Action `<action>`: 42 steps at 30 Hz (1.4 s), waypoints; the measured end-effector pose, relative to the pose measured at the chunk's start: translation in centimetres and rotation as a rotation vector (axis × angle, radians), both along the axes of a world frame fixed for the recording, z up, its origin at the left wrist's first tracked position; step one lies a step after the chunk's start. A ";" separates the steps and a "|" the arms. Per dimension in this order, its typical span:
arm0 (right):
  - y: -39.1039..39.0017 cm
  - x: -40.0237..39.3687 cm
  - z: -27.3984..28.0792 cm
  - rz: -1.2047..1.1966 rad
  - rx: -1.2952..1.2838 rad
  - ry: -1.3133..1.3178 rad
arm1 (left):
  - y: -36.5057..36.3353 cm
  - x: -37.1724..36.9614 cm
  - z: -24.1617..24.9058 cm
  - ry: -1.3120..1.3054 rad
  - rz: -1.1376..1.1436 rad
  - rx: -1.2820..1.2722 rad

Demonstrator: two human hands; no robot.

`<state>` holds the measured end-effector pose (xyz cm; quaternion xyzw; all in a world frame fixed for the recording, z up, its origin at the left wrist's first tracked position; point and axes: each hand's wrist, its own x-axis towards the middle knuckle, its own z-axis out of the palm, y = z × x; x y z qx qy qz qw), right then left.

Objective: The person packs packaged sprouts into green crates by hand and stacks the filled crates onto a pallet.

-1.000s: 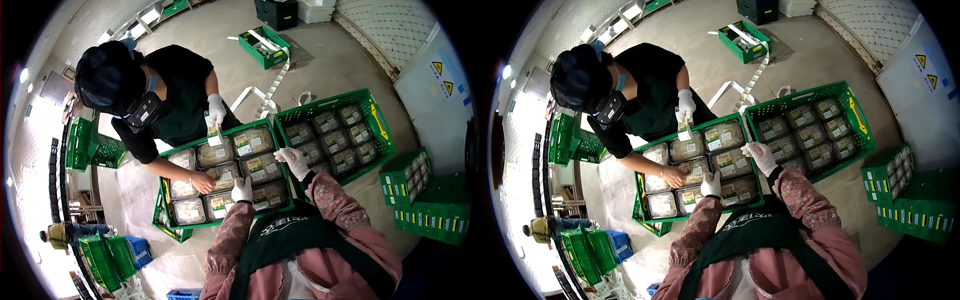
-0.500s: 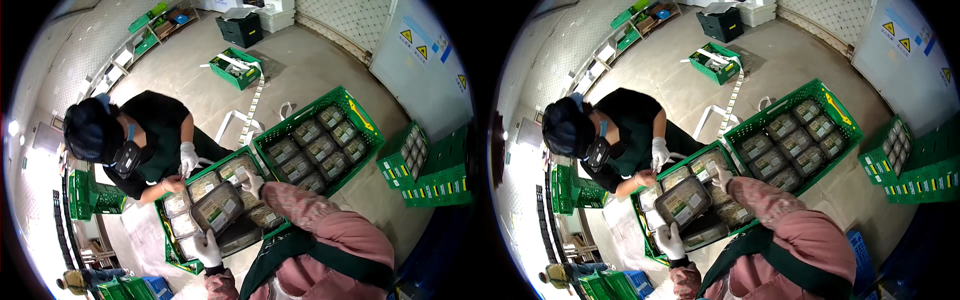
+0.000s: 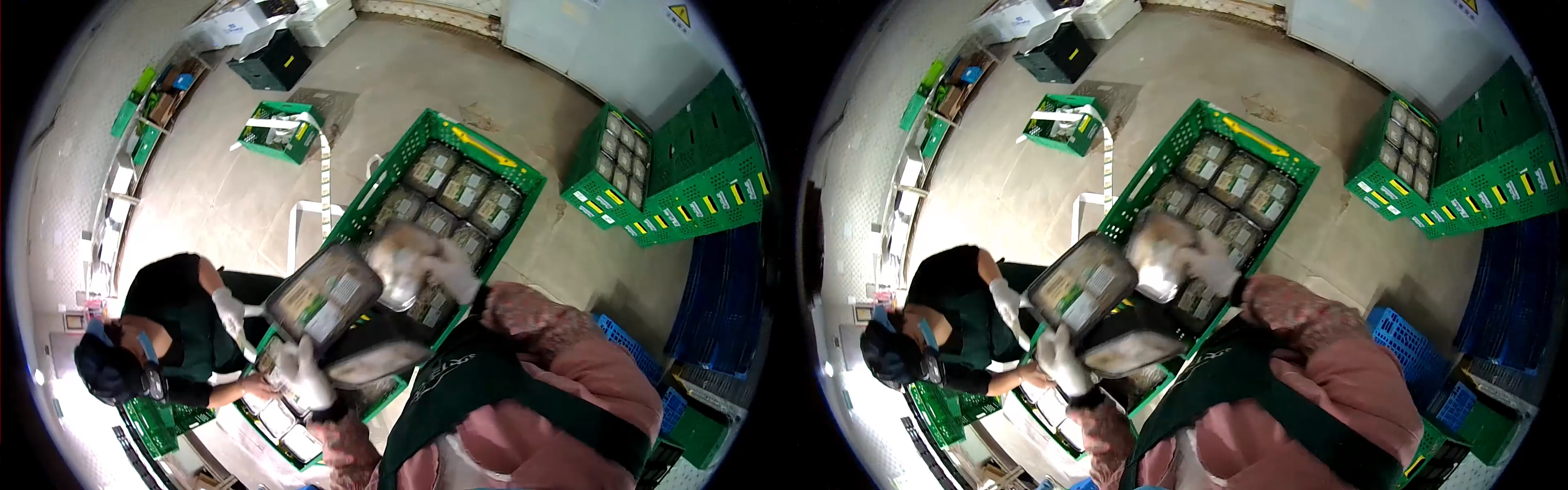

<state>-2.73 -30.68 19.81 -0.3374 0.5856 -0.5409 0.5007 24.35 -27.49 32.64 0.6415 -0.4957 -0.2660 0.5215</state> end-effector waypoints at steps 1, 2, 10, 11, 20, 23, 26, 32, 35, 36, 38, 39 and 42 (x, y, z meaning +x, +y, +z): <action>0.5 -4.2 0.2 -0.124 -0.068 0.009 | -2.4 -2.8 -1.5 0.049 -0.032 0.022; 1.3 -8.2 0.3 -0.250 -0.134 0.020 | -4.8 -5.5 -3.5 0.077 -0.092 0.044; 9.0 -25.5 4.8 -0.657 0.027 -0.043 | -23.1 -27.7 -25.6 0.329 -0.103 0.286; 8.6 -25.3 5.3 -0.595 0.034 -0.090 | -24.5 -29.2 -28.9 0.156 -0.041 0.277; 0.4 -26.1 -2.4 -0.320 0.144 -0.170 | -20.4 -26.0 -30.3 0.719 -0.024 0.581; -0.7 -28.4 -5.7 -0.133 0.318 0.169 | -16.1 -21.5 -27.1 0.676 -0.213 0.563; -0.4 -28.9 -4.6 0.077 0.581 0.538 | -9.9 -17.2 -20.8 0.635 -0.267 0.512; -5.9 -18.2 -2.1 0.308 0.332 0.413 | 2.7 -8.6 -15.2 0.640 -0.130 0.511; -7.5 -6.5 -2.6 0.671 0.193 0.288 | 9.2 -5.2 -14.5 0.701 0.016 0.418; -7.2 -1.5 -1.2 0.807 0.219 0.250 | 11.1 -4.0 -14.4 0.716 0.041 0.388; -5.2 8.3 -1.9 0.975 0.093 0.061 | 14.7 -1.5 -14.9 0.764 0.130 0.350; -3.8 12.9 -2.7 1.029 0.082 -0.006 | 16.4 -0.1 -14.8 0.779 0.196 0.341; 1.5 25.5 -4.5 1.082 -0.027 0.016 | 20.7 3.4 -13.5 0.800 0.372 0.298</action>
